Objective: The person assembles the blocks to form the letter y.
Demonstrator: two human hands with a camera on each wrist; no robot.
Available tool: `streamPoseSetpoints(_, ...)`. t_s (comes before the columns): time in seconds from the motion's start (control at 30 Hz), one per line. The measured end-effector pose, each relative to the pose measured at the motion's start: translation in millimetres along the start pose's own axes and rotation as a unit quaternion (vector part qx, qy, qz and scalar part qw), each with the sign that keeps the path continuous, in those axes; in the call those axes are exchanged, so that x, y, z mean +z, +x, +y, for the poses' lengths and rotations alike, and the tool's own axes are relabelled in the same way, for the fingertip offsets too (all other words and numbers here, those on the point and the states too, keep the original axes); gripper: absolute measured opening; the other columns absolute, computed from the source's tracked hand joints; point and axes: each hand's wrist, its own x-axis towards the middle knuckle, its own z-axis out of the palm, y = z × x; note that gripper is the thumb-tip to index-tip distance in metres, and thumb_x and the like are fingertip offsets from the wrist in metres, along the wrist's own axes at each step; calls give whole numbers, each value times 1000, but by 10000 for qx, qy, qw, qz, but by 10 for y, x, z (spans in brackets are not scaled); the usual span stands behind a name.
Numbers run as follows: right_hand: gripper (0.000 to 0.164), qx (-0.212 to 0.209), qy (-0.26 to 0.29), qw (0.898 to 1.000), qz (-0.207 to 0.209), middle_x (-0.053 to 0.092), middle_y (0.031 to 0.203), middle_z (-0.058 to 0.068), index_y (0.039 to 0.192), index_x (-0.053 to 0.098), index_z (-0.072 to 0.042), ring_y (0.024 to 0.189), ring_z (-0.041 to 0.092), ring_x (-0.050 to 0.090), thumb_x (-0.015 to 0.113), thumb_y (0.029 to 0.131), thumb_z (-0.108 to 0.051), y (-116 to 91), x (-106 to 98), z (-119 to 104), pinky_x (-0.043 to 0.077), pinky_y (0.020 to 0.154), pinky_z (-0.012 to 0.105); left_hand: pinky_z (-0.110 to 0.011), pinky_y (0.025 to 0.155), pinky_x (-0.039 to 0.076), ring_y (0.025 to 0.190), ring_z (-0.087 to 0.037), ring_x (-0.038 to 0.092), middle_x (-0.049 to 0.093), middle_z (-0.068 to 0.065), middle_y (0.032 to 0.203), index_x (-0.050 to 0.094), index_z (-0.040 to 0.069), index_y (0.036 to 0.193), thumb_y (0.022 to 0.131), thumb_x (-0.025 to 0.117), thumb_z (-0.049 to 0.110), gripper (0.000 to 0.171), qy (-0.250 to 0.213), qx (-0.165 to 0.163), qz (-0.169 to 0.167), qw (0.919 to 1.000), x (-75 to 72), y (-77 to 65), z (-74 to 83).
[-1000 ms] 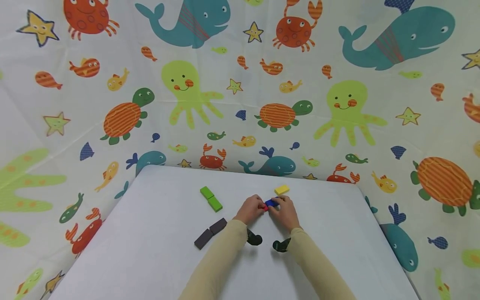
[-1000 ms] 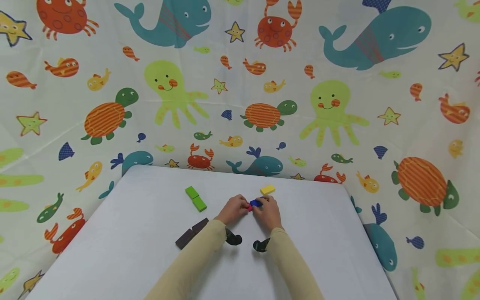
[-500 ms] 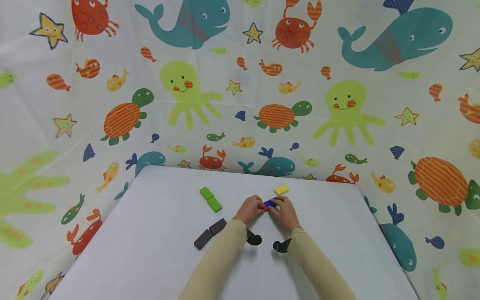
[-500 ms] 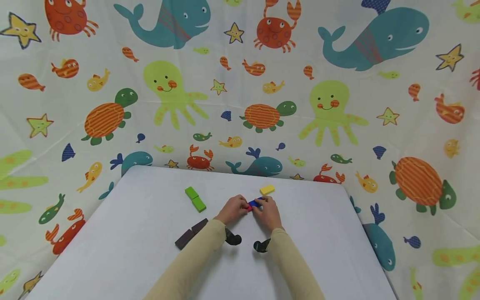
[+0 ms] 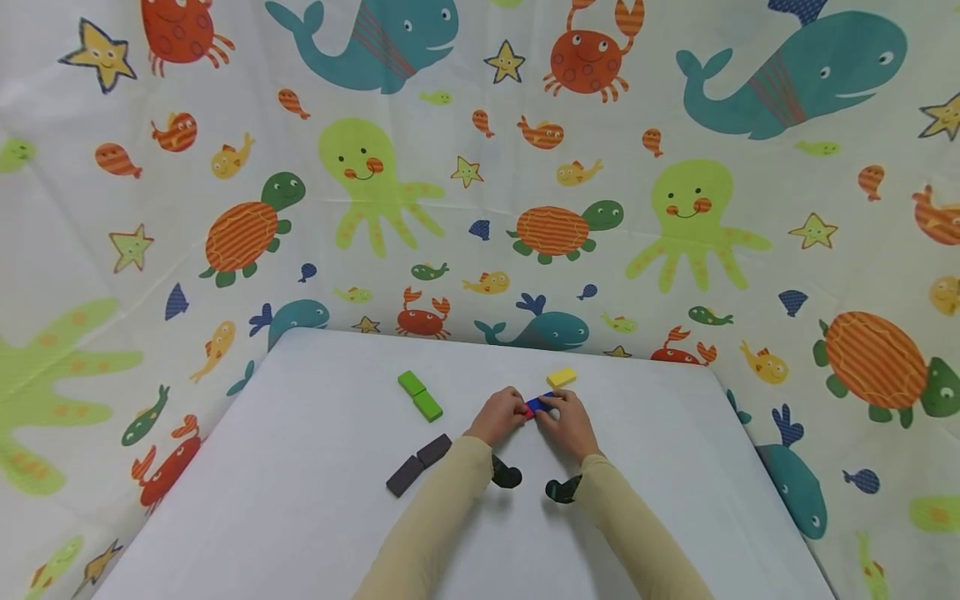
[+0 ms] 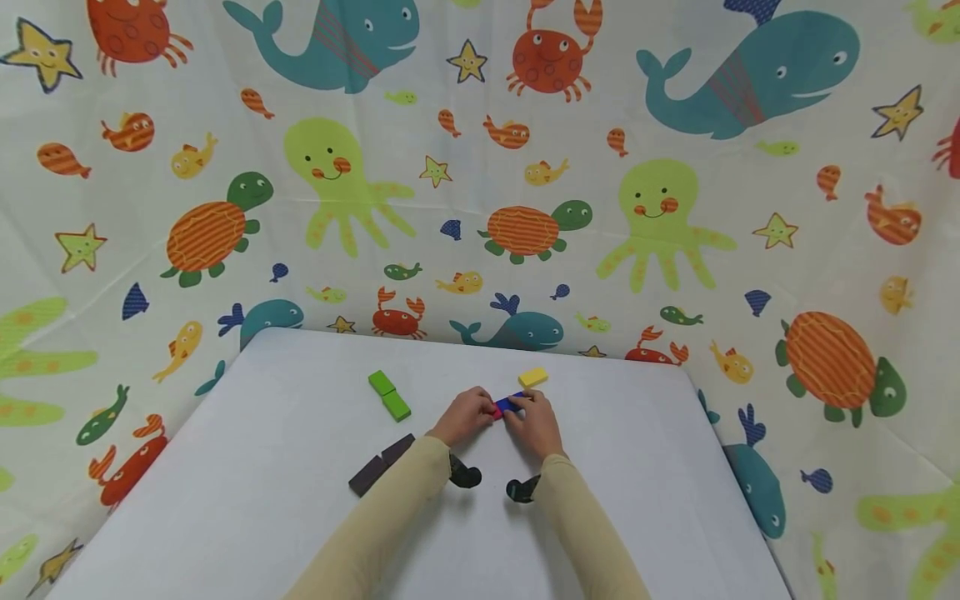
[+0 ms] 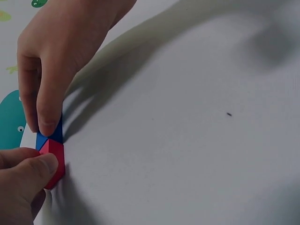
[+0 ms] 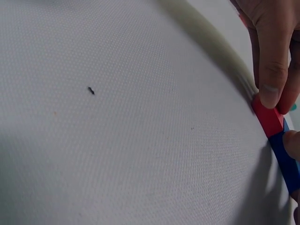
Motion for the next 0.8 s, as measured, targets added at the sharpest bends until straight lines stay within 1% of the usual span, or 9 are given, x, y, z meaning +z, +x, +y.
streamPoseSetpoints(0.17,34,1,20,10000,33,55,127,23,119,70,-3,119,37,51,72,90,-21,3,-1,-8,39,104,51,-28,83,50,87,-15,57,60,-2,97,77,5,88,87,74,10,6,90,72,17,9999,4,16,-11)
streamPoseSetpoints(0.3,35,92,66,9999,23,54,128,22,119,69,-3,120,37,51,72,90,-21,-4,7,-17,39,105,51,-27,83,50,86,-14,57,60,-2,96,78,6,89,87,74,10,6,141,46,26,9999,6,9,5)
streamPoseSetpoints(0.6,37,242,115,9996,-53,53,130,22,122,68,-4,122,36,50,72,90,-22,-9,8,-34,38,105,51,-28,84,50,86,-14,56,59,-1,97,77,7,89,87,74,10,5,-47,-83,-24,10000,9,-5,4)
streamPoseSetpoints(0.8,37,260,114,9996,-60,53,130,21,123,68,-4,122,35,50,71,90,-23,-1,14,-25,38,106,51,-28,84,50,86,-14,56,59,-1,97,77,6,91,87,74,10,7,-59,-49,-4,10000,11,-7,-7)
